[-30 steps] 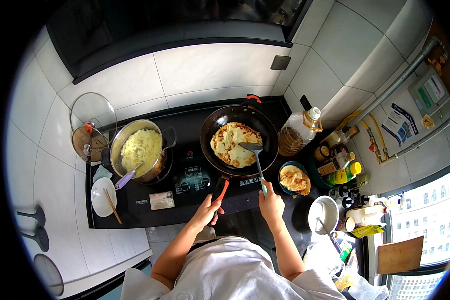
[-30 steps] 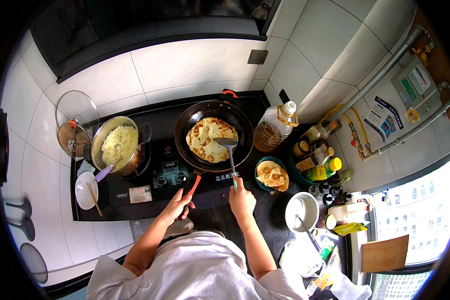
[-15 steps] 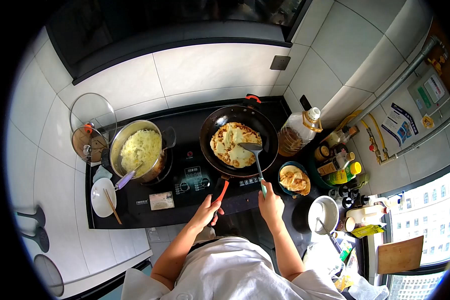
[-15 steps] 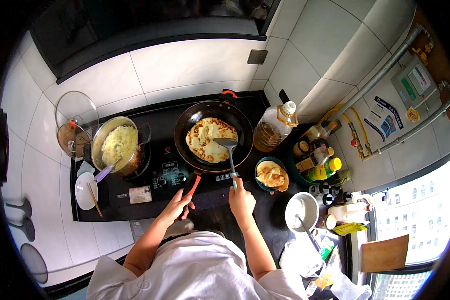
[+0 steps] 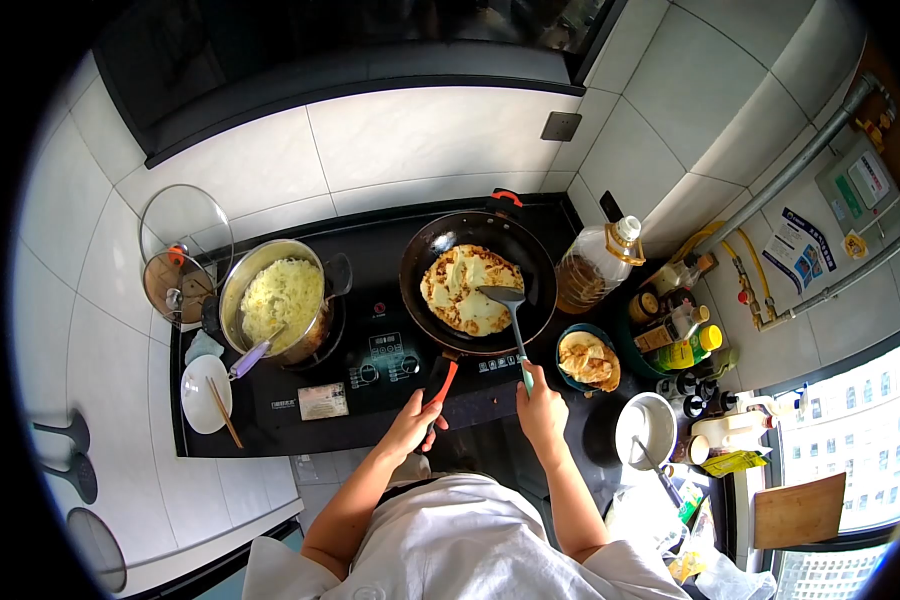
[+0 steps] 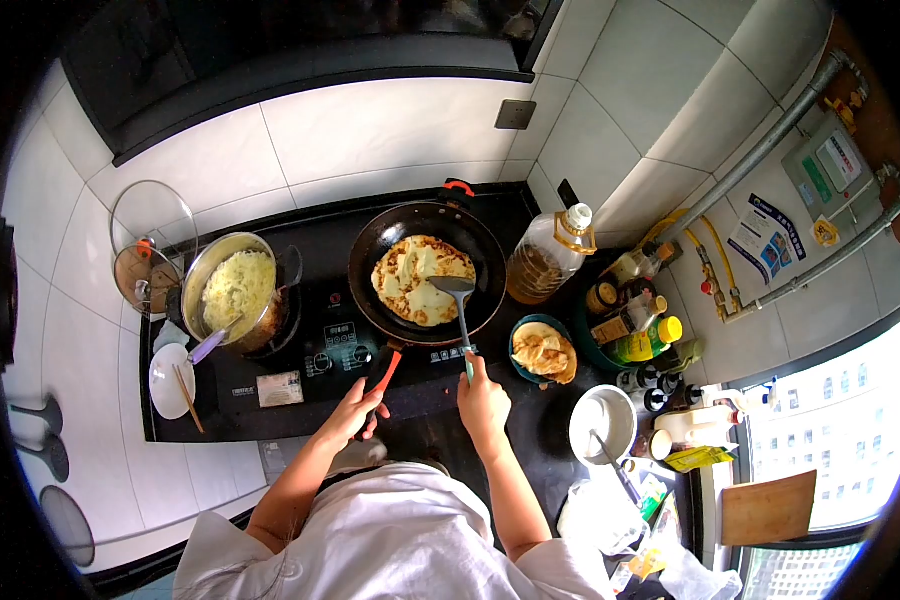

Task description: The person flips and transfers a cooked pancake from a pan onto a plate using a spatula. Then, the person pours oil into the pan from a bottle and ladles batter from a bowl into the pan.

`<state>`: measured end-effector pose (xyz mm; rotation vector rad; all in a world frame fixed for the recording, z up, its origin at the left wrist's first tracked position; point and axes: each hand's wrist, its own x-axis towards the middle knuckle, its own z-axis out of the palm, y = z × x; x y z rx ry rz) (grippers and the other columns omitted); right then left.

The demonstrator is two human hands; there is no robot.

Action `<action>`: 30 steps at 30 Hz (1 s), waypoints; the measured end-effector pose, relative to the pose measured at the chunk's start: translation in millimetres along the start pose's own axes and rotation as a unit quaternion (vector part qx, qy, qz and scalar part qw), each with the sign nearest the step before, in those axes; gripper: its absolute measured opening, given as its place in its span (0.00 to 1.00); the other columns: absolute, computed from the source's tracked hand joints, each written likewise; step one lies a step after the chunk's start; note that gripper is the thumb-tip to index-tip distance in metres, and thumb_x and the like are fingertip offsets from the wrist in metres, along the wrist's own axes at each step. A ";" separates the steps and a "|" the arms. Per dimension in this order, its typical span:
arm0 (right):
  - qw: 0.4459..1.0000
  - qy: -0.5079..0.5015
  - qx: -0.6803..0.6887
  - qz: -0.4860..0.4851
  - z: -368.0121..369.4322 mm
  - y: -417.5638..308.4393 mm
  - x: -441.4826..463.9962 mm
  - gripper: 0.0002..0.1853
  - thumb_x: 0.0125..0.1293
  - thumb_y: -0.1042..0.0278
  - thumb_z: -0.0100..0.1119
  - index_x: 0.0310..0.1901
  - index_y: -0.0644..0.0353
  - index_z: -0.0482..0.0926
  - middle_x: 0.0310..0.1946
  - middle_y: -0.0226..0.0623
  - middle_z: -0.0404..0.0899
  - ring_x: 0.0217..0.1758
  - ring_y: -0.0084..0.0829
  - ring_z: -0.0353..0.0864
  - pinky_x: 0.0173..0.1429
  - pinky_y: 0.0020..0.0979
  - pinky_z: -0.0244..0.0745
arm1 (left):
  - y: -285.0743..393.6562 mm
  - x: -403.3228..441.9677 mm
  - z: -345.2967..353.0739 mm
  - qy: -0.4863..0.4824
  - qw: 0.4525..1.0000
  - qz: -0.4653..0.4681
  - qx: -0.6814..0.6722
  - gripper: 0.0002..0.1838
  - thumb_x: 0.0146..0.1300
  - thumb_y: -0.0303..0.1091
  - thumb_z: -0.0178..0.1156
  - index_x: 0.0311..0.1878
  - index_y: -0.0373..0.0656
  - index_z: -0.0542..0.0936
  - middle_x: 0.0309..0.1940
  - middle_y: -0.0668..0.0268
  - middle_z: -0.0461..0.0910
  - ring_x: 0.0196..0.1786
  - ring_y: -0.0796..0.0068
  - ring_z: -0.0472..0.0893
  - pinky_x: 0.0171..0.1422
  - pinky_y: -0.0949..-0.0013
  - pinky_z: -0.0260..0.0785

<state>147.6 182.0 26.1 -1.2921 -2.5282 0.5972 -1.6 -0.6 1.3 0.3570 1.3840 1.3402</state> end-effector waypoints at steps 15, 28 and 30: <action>1.000 0.003 0.013 0.015 -25.9 -7.6 8.0 0.17 0.63 0.64 0.55 0.55 0.44 0.72 0.25 0.50 0.80 0.29 0.54 0.80 0.33 0.50 0.75 | 3.6 -0.8 -0.7 0.010 1.000 -0.008 -0.005 0.16 0.73 0.43 0.47 0.54 0.44 0.62 0.30 0.60 0.74 0.14 0.81 0.66 0.15 0.77 0.58; 0.934 -0.061 -0.340 -0.094 -74.9 -1.0 113.6 0.25 0.64 0.68 0.49 0.65 0.51 0.66 0.26 0.42 0.83 0.29 0.42 0.84 0.30 0.38 0.78 | 5.5 -0.6 1.5 0.003 1.000 -0.002 0.002 0.15 0.73 0.42 0.46 0.54 0.42 0.62 0.29 0.61 0.74 0.14 0.81 0.66 0.15 0.78 0.60; 0.907 -0.123 -0.389 -0.102 -93.1 -12.1 120.6 0.25 0.63 0.69 0.49 0.64 0.55 0.68 0.30 0.40 0.84 0.33 0.39 0.85 0.31 0.35 0.79 | 4.2 -0.1 1.0 0.001 1.000 0.000 -0.001 0.15 0.73 0.41 0.46 0.54 0.43 0.62 0.29 0.61 0.74 0.13 0.81 0.66 0.15 0.77 0.59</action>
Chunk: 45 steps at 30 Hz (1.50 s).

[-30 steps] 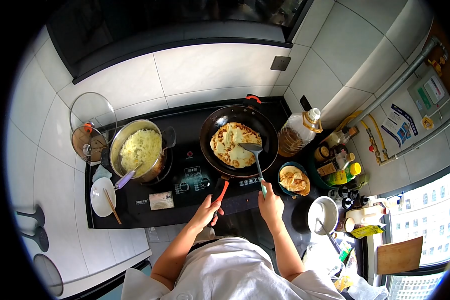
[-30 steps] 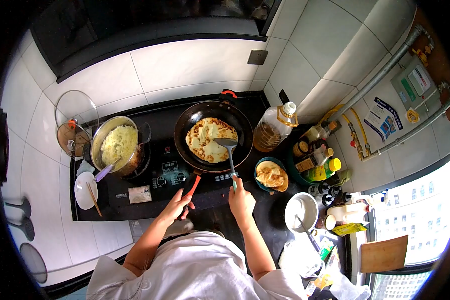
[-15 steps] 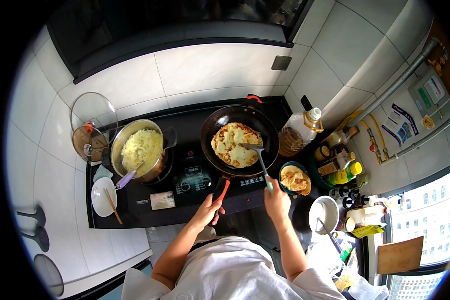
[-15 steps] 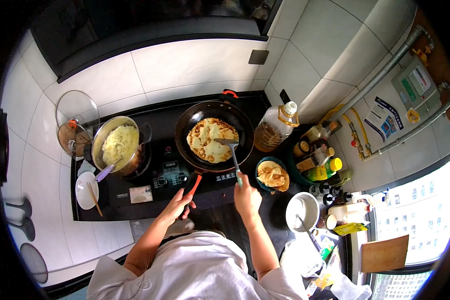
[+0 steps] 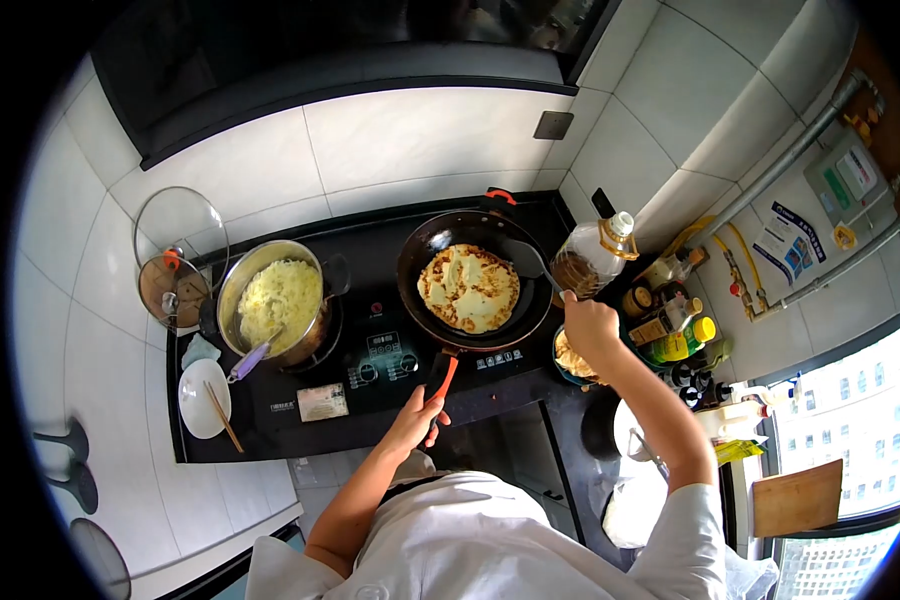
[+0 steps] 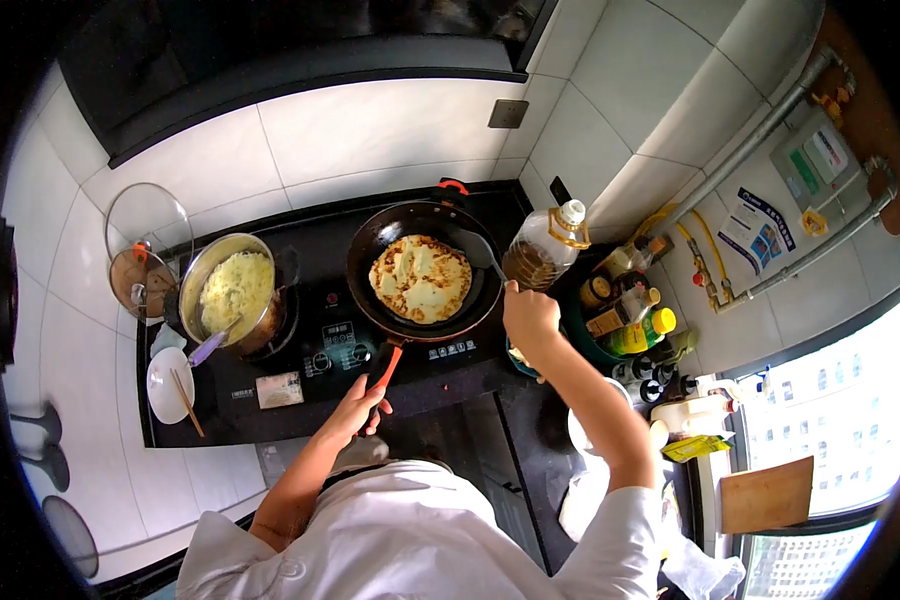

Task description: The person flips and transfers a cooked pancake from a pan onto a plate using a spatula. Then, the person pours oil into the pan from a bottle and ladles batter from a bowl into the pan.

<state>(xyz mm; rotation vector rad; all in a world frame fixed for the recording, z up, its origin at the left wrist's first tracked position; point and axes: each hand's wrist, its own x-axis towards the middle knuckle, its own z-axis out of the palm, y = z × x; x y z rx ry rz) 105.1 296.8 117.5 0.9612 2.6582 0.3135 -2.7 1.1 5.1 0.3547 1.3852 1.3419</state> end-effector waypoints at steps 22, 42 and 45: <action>0.657 -0.407 0.627 0.098 25.9 -22.1 -36.7 0.07 0.66 0.56 0.52 0.42 0.46 0.71 0.18 0.23 0.62 0.11 0.17 0.51 0.14 0.19 0.45 | -8.8 4.9 -3.5 -0.009 1.000 -0.008 -0.014 0.21 0.73 0.44 0.46 0.60 0.43 0.57 0.30 0.60 0.75 0.14 0.80 0.66 0.16 0.76 0.60; 0.925 -0.221 0.279 -0.134 -25.2 50.0 29.6 0.16 0.64 0.63 0.52 0.53 0.51 0.78 0.20 0.35 0.75 0.19 0.30 0.75 0.20 0.32 0.68 | -10.7 4.6 -5.1 -0.008 1.000 -0.001 -0.019 0.16 0.73 0.43 0.46 0.54 0.42 0.59 0.30 0.59 0.75 0.14 0.79 0.67 0.16 0.76 0.60; 0.811 -0.351 0.467 -0.025 -25.4 26.3 17.5 0.15 0.67 0.64 0.52 0.55 0.52 0.77 0.15 0.26 0.67 0.12 0.18 0.62 0.13 0.21 0.53 | -7.0 3.3 -2.8 -0.001 1.000 0.001 -0.021 0.17 0.73 0.43 0.45 0.55 0.42 0.58 0.30 0.59 0.74 0.14 0.79 0.67 0.16 0.76 0.60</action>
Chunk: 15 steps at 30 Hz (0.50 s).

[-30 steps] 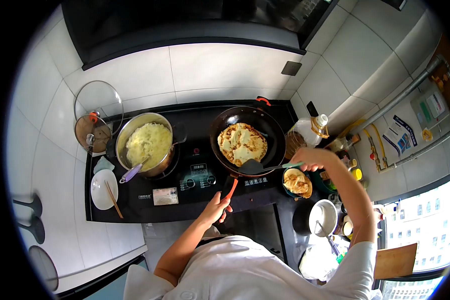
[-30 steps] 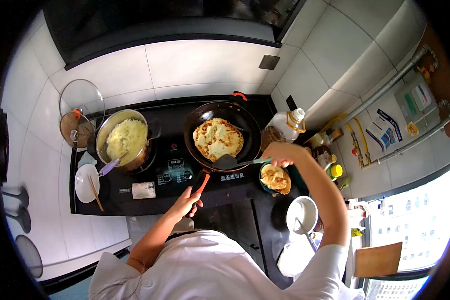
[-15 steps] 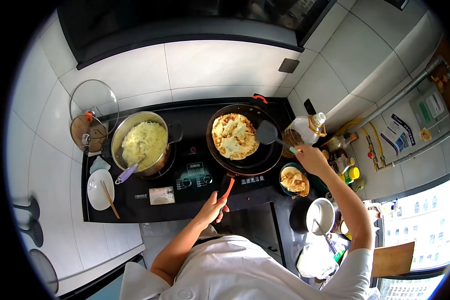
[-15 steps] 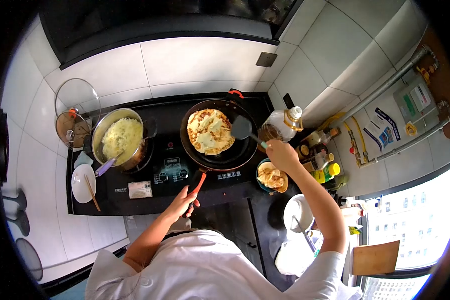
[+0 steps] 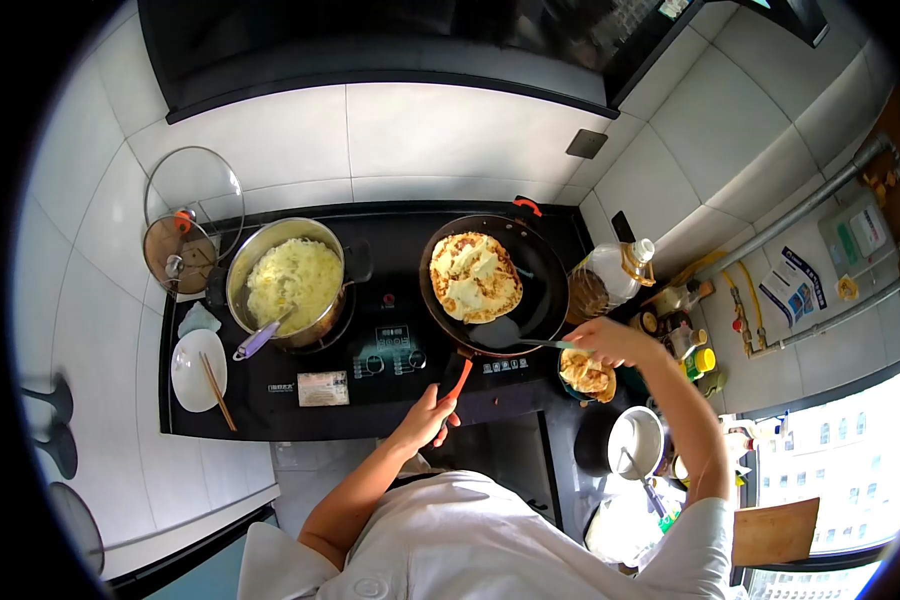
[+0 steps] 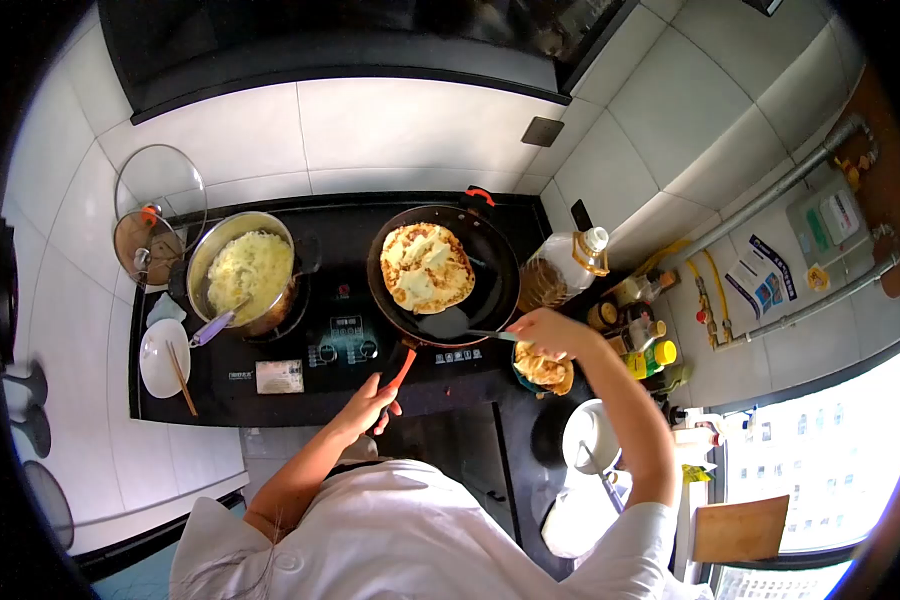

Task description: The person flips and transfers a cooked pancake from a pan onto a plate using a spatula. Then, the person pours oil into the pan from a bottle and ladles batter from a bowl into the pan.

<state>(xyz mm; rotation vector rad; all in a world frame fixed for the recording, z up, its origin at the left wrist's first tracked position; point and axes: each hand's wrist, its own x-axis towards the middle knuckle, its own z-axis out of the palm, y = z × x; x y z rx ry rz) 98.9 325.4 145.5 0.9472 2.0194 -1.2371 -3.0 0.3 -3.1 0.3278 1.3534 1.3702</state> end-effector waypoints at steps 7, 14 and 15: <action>0.960 0.189 -0.076 -0.190 110.8 25.1 66.2 0.19 0.63 0.64 0.58 0.56 0.54 0.72 0.30 0.40 0.77 0.28 0.35 0.78 0.28 0.34 0.72 | 5.8 -3.9 2.7 0.004 1.000 -0.005 0.006 0.16 0.73 0.42 0.45 0.54 0.42 0.59 0.30 0.59 0.74 0.14 0.80 0.67 0.15 0.76 0.59; 0.923 0.290 -0.135 -0.214 98.8 0.6 55.0 0.20 0.56 0.67 0.62 0.52 0.57 0.77 0.41 0.49 0.81 0.41 0.45 0.81 0.46 0.40 0.75 | 6.1 -9.2 3.7 0.004 1.000 -0.007 0.000 0.16 0.73 0.42 0.45 0.54 0.41 0.60 0.30 0.59 0.74 0.15 0.81 0.66 0.16 0.77 0.60; 0.925 0.287 -0.105 -0.226 86.1 1.2 54.9 0.20 0.55 0.68 0.63 0.51 0.58 0.79 0.40 0.49 0.81 0.41 0.44 0.81 0.46 0.39 0.75 | 8.3 -6.2 2.5 0.004 1.000 -0.006 0.000 0.16 0.73 0.42 0.45 0.54 0.41 0.59 0.30 0.59 0.74 0.15 0.81 0.66 0.17 0.77 0.60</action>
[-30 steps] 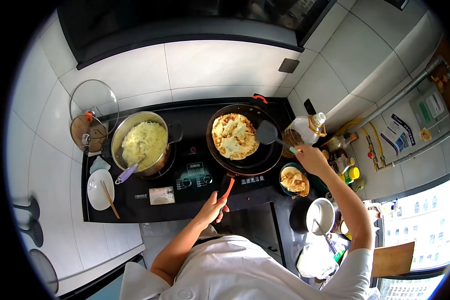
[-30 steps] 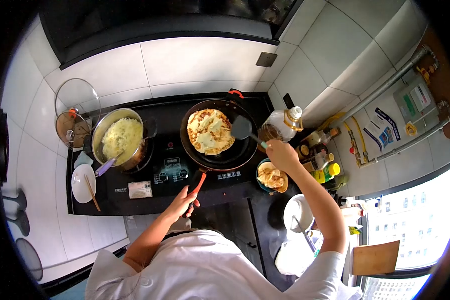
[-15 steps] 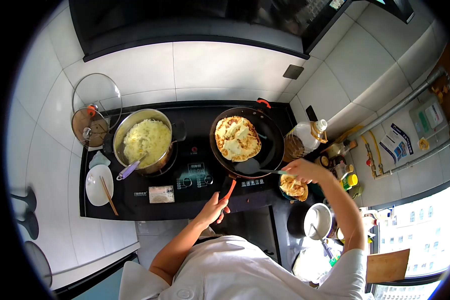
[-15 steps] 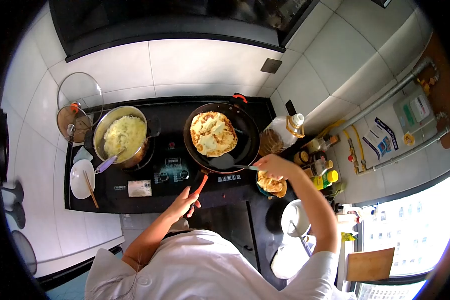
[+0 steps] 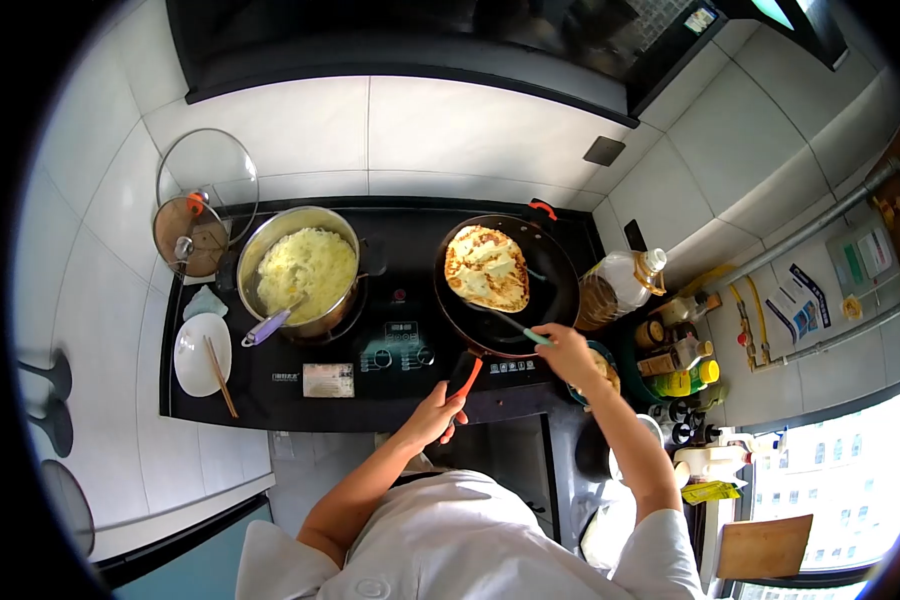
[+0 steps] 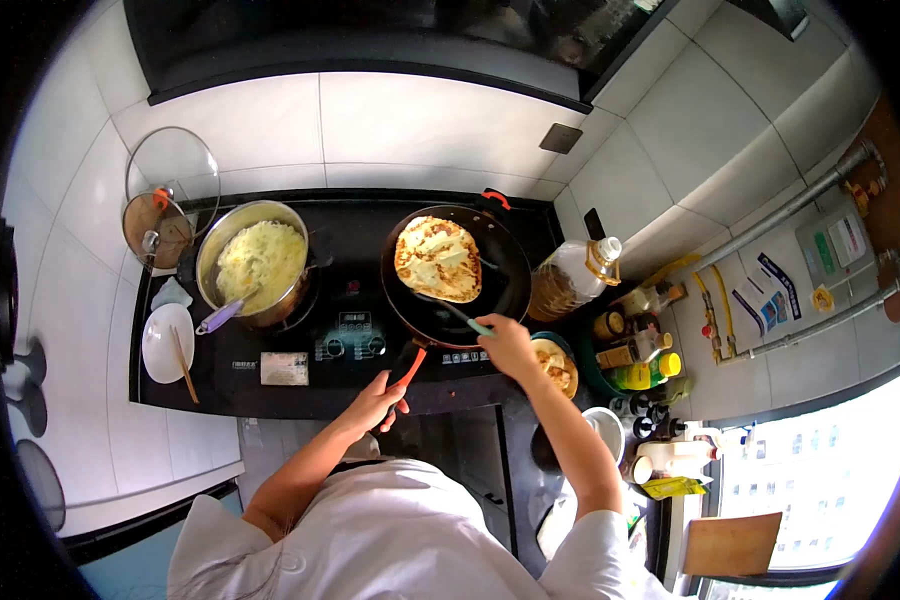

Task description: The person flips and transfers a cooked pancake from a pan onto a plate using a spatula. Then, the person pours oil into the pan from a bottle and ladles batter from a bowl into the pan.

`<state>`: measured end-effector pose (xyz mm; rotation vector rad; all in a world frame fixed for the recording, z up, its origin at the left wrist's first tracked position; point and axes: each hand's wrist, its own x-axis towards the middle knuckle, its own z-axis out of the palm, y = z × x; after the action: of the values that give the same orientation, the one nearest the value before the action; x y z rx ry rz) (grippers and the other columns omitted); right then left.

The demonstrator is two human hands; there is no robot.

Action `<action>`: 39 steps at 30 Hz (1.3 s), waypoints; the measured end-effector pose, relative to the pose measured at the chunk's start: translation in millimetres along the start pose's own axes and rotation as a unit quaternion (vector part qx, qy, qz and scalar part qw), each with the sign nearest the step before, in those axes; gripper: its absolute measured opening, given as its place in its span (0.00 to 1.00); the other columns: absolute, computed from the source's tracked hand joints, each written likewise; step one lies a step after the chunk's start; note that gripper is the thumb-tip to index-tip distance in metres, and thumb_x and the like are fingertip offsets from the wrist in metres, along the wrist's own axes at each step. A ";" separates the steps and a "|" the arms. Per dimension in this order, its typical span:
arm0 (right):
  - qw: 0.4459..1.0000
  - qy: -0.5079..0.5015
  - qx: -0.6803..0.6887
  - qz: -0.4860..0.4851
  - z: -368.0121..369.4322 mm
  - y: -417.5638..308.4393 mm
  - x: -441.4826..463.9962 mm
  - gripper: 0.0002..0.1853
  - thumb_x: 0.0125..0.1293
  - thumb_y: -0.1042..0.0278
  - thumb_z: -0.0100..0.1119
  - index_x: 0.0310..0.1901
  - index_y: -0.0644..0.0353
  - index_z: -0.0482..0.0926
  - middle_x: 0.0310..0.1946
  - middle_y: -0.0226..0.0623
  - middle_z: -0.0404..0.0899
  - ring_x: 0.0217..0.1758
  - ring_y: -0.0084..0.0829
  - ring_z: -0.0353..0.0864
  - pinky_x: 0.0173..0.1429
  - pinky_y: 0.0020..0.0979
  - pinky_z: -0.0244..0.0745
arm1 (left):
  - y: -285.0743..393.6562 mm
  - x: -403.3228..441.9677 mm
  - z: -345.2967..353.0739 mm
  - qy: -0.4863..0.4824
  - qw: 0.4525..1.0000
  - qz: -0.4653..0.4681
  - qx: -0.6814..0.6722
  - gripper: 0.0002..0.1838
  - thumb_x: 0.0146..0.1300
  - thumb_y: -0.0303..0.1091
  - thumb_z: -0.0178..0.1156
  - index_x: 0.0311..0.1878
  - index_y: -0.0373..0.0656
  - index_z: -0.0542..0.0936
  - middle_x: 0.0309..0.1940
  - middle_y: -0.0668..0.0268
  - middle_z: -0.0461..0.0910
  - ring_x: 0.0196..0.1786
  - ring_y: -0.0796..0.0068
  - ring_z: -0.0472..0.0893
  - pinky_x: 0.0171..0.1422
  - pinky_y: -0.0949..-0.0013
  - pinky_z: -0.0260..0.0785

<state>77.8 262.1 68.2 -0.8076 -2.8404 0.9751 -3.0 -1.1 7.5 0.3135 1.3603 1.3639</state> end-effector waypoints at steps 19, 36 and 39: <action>0.916 -0.109 0.325 0.209 -98.2 17.3 7.0 0.15 0.65 0.71 0.56 0.53 0.61 0.78 0.26 0.26 0.73 0.17 0.12 0.60 0.17 0.16 0.52 | -9.2 8.0 -2.3 0.006 1.000 0.002 0.000 0.18 0.73 0.41 0.46 0.55 0.39 0.57 0.31 0.58 0.74 0.14 0.80 0.66 0.15 0.76 0.60; 0.857 0.100 -0.505 0.015 -61.4 19.2 5.0 0.11 0.60 0.72 0.54 0.45 0.54 0.77 0.40 0.39 0.77 0.34 0.37 0.84 0.34 0.34 0.80 | -9.4 7.8 -4.3 -0.018 1.000 0.002 0.003 0.17 0.73 0.43 0.45 0.57 0.43 0.59 0.31 0.59 0.74 0.14 0.80 0.66 0.16 0.76 0.59; 0.852 0.004 -0.524 0.010 -60.7 29.4 5.0 0.12 0.58 0.73 0.56 0.45 0.54 0.77 0.39 0.37 0.78 0.35 0.37 0.84 0.36 0.34 0.80 | -6.5 5.7 -3.4 -0.014 1.000 0.001 -0.003 0.17 0.73 0.43 0.45 0.56 0.43 0.60 0.31 0.59 0.74 0.14 0.80 0.66 0.15 0.76 0.59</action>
<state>98.7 318.4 99.1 -0.8176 -3.2052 -0.7243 -4.4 -0.2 -1.6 0.3273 1.3330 1.3603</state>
